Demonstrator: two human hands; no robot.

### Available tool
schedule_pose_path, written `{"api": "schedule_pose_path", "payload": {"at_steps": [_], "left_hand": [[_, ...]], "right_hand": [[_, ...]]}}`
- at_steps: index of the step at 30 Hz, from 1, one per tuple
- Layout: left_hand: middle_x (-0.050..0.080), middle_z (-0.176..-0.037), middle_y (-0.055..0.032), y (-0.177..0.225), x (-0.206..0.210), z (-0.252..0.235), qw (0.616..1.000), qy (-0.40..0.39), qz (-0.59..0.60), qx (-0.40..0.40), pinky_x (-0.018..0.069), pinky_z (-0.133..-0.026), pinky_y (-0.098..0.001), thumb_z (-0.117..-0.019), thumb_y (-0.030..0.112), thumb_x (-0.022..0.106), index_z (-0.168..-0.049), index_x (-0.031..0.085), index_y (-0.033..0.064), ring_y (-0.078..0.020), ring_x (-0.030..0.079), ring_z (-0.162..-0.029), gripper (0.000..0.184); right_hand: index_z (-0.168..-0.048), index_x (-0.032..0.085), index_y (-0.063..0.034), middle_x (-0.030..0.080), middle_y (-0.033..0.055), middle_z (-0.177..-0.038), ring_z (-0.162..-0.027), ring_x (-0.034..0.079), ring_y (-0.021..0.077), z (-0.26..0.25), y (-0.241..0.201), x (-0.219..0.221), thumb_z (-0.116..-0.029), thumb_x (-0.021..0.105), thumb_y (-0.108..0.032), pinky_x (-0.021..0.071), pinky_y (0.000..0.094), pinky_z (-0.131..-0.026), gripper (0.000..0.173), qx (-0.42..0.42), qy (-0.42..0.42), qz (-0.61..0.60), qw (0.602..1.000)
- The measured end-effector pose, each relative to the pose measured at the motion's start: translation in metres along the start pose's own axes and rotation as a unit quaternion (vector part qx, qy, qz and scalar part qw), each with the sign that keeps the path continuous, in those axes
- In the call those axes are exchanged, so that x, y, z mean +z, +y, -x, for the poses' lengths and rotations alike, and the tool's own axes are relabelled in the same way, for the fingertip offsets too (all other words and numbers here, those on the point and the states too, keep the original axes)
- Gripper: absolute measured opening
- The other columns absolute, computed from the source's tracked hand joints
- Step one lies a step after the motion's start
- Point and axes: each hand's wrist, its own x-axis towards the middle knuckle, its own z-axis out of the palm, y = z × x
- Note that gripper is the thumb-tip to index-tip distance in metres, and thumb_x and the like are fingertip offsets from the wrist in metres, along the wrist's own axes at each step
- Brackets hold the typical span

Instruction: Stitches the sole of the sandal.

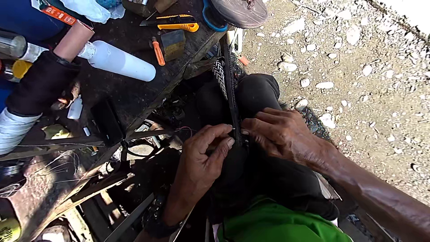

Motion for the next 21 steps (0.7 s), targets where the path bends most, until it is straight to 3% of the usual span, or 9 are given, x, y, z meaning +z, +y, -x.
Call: {"api": "schedule_pose_path", "payload": {"at_steps": [5,9,12,15,21], "left_hand": [[0.07,-0.098,-0.0039,0.004,-0.007,-0.003,0.998,-0.028,0.039,-0.051,0.0626,-0.071,-0.0254,-0.1003,0.012,0.064,-0.109,0.072,0.0022,-0.0126,0.07,-0.08,0.015],[0.069,-0.096,-0.0021,0.009,-0.013,-0.01,0.997,-0.061,0.006,-0.052,0.0609,-0.069,-0.0225,-0.1006,0.014,0.063,-0.109,0.073,0.0046,-0.0098,0.069,-0.078,0.016],[0.069,-0.097,0.0009,0.019,-0.015,-0.018,0.993,-0.086,-0.055,-0.055,0.0588,-0.068,-0.02,-0.1011,0.018,0.062,-0.108,0.073,0.0083,-0.0066,0.067,-0.077,0.016],[0.069,-0.096,0.0026,0.029,-0.014,-0.025,0.99,-0.089,-0.093,-0.065,0.0581,-0.067,-0.0187,-0.101,0.019,0.062,-0.108,0.074,0.0104,-0.0052,0.066,-0.076,0.017],[0.07,-0.096,0.0019,0.035,-0.013,-0.028,0.991,-0.082,-0.084,-0.064,0.06,-0.066,-0.0214,-0.0999,0.018,0.065,-0.111,0.073,0.0097,-0.0075,0.067,-0.075,0.016]], "right_hand": [[-0.101,0.072,-0.0143,0.064,0.0016,-0.075,-0.067,0.063,0.0204,-0.003,-0.016,-0.002,-0.1081,0.048,-0.032,0.0453,0.0344,-0.052,0.03,0.049,-0.016,0.07,0.996],[-0.1,0.069,-0.0121,0.059,0.003,-0.074,-0.067,0.06,0.0216,-0.002,-0.009,0.0,-0.1092,0.045,-0.031,0.0441,0.0345,-0.052,0.032,0.012,-0.034,0.077,0.996],[-0.085,0.066,-0.0116,0.057,0.002,-0.066,-0.058,0.058,0.02,0.002,0.001,0.003,-0.1095,0.044,-0.041,0.041,0.0347,-0.047,0.044,0.012,-0.02,0.061,0.998],[-0.074,0.061,-0.0122,0.05,0.0006,-0.058,-0.052,0.054,0.0187,0.009,0.009,-0.002,-0.1079,0.044,-0.049,0.0374,0.0349,-0.045,0.053,0.045,-0.017,0.064,0.997],[-0.073,0.057,-0.0157,0.047,-0.0015,-0.057,-0.049,0.05,0.0165,0.064,0.041,-0.035,-0.1063,0.043,-0.051,0.0336,0.0374,-0.044,0.051,0.189,-0.002,0.099,0.977]]}}
